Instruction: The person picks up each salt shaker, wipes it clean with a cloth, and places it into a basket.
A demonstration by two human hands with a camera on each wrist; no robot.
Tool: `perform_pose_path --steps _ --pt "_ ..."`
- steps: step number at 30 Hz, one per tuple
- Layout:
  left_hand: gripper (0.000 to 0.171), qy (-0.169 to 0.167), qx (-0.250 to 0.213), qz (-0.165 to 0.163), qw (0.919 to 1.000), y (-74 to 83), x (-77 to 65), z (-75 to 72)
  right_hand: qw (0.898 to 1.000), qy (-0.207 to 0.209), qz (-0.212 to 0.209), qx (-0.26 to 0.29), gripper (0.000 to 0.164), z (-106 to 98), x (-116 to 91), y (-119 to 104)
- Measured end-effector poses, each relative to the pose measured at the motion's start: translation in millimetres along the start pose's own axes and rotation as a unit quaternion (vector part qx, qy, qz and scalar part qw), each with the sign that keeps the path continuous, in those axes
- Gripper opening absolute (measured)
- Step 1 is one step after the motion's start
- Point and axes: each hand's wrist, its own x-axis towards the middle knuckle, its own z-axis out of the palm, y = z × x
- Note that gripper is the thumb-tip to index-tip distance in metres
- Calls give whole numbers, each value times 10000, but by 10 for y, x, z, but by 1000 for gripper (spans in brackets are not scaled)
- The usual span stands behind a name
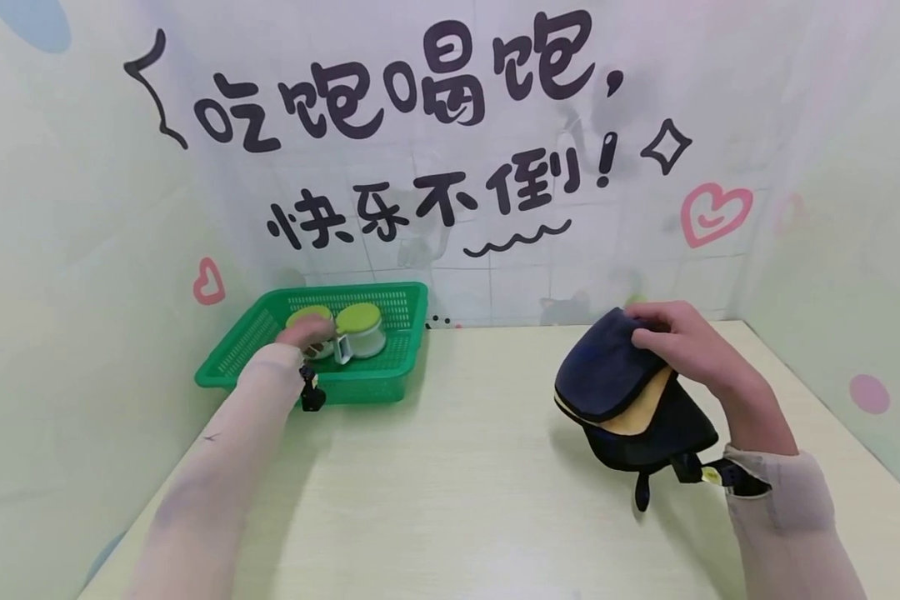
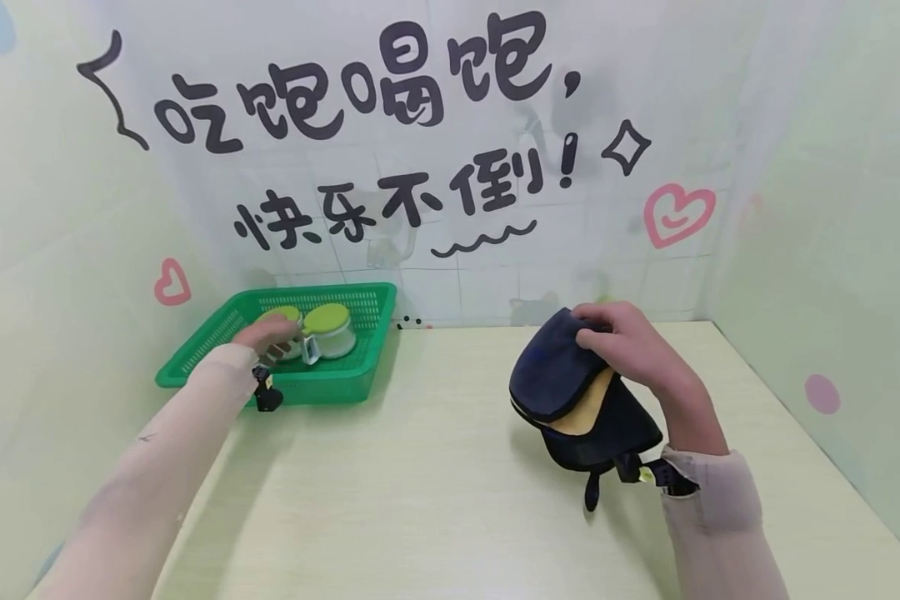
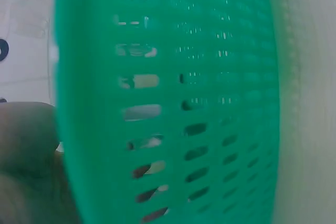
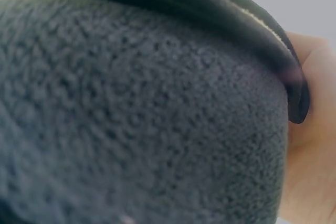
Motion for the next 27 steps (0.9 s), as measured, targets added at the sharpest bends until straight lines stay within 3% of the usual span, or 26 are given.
perform_pose_path --steps 3,6,8,11,14,17,21,27 --pt "20 242 597 184 9978 46 -50 -37 9998 3 162 66 26 -13 -1 33" --pt "20 372 794 114 9961 102 -109 -54 9995 4 292 147 29 -30 -8 78" --pt "18 659 862 23 9941 151 -156 -40 9990 -13 377 228 30 -48 -13 113" --pt "17 1393 735 -125 9874 232 -189 1 9979 6 463 449 29 -70 -16 177" --pt "13 2156 360 -58 9758 326 -205 62 9957 58 578 718 30 -84 -14 265" --pt "20 2541 -159 156 9669 444 -253 126 9933 139 703 908 30 -94 -11 389" --pt "47 2653 -814 516 9593 620 -363 229 9905 191 1049 870 35 -134 -11 568" --pt "52 2522 -1074 871 9577 805 -425 377 9847 312 1676 373 47 -198 -29 778"
